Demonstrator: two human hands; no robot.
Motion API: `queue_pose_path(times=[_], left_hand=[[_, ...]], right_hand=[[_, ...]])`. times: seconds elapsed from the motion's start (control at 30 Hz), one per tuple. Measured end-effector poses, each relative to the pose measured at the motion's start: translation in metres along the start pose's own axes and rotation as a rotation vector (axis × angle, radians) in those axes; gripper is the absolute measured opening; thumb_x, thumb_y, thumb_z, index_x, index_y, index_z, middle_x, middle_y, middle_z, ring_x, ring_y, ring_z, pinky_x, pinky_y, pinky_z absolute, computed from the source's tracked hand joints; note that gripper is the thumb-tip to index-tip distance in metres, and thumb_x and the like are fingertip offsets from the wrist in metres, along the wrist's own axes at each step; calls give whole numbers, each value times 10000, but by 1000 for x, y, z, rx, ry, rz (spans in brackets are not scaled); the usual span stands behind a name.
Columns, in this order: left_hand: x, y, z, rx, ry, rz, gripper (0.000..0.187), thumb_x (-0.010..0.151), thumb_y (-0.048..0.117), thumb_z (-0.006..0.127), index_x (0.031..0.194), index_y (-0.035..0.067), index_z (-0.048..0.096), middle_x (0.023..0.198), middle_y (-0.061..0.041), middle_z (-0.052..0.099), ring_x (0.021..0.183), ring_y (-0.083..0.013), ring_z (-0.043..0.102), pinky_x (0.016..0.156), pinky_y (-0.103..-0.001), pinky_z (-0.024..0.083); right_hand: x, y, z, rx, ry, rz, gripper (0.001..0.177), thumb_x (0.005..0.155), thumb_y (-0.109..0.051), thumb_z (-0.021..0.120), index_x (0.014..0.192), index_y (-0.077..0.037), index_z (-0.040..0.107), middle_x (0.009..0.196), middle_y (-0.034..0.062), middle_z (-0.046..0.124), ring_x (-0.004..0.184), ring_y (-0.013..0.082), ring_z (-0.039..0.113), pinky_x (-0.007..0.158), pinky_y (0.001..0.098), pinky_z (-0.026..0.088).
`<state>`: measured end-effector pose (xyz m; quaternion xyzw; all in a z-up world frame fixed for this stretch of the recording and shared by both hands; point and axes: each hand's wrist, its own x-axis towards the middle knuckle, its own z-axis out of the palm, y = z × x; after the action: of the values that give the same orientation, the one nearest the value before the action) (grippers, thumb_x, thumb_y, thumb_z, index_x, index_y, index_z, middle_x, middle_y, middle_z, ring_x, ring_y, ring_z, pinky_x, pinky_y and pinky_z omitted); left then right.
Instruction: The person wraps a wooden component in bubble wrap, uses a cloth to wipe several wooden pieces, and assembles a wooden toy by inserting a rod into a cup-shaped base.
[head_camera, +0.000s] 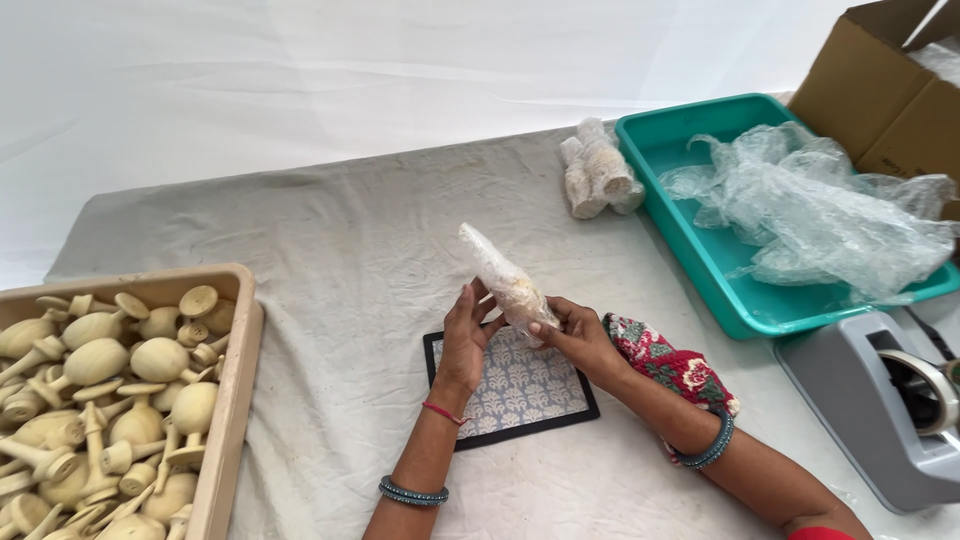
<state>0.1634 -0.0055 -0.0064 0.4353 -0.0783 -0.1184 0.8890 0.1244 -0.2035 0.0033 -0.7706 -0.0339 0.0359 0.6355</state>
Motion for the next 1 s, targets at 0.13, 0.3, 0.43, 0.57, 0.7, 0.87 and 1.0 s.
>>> queue_pose_path(times=[0.13,0.3,0.43,0.57,0.7,0.87,1.0], left_hand=[[0,-7,-5,65,89,-65,765,957,609,504,1483,53,498,1353,-97,631,1242,-225,606,1032,-411,537],[-5,-8,-1,150,106,-46,782,950,596,531,1505,47,482,1357,-107,636,1214,-217,613,1002,-396,550],[-6,-10,0,87,74,20,596,972,457,626,1401,48,553,1277,-87,668,1169,-192,658,971,-375,585],[-3,-15,-6,-11,59,18,419,1012,351,668,1269,20,641,1164,-77,709,1055,-200,687,920,-377,599],[1,-15,-10,-112,59,-5,423,980,324,676,1289,40,627,1158,-71,712,1036,-198,702,888,-384,605],[4,-23,-14,-188,23,-29,433,995,289,651,1342,39,589,1181,-70,697,1057,-198,690,916,-394,600],[3,-20,-7,-147,19,-67,563,1010,343,615,1465,23,524,1267,-84,667,1117,-203,651,947,-384,555]], right_hand=[[4,10,-12,177,43,-35,598,929,-251,735,1414,46,548,1210,144,717,1034,153,698,827,320,622],[-8,-14,-8,-142,214,-196,608,912,-228,773,1427,12,555,1208,163,715,1005,173,708,798,315,626],[-15,-16,3,-573,278,-444,622,876,-196,796,1426,-26,559,1214,159,697,995,207,731,770,320,639],[-20,-25,8,-674,246,-482,702,818,-239,839,1411,-12,540,1237,193,641,1024,265,710,783,350,634],[-19,-23,3,-448,165,-187,785,843,-308,802,1485,-37,444,1305,188,601,1085,263,697,837,366,631],[-13,-1,-8,115,-80,71,762,905,-346,739,1514,2,442,1371,187,661,1162,236,696,912,392,624],[-1,-10,-11,99,-38,41,687,875,-303,770,1426,23,521,1271,190,701,1094,231,724,873,377,647]])
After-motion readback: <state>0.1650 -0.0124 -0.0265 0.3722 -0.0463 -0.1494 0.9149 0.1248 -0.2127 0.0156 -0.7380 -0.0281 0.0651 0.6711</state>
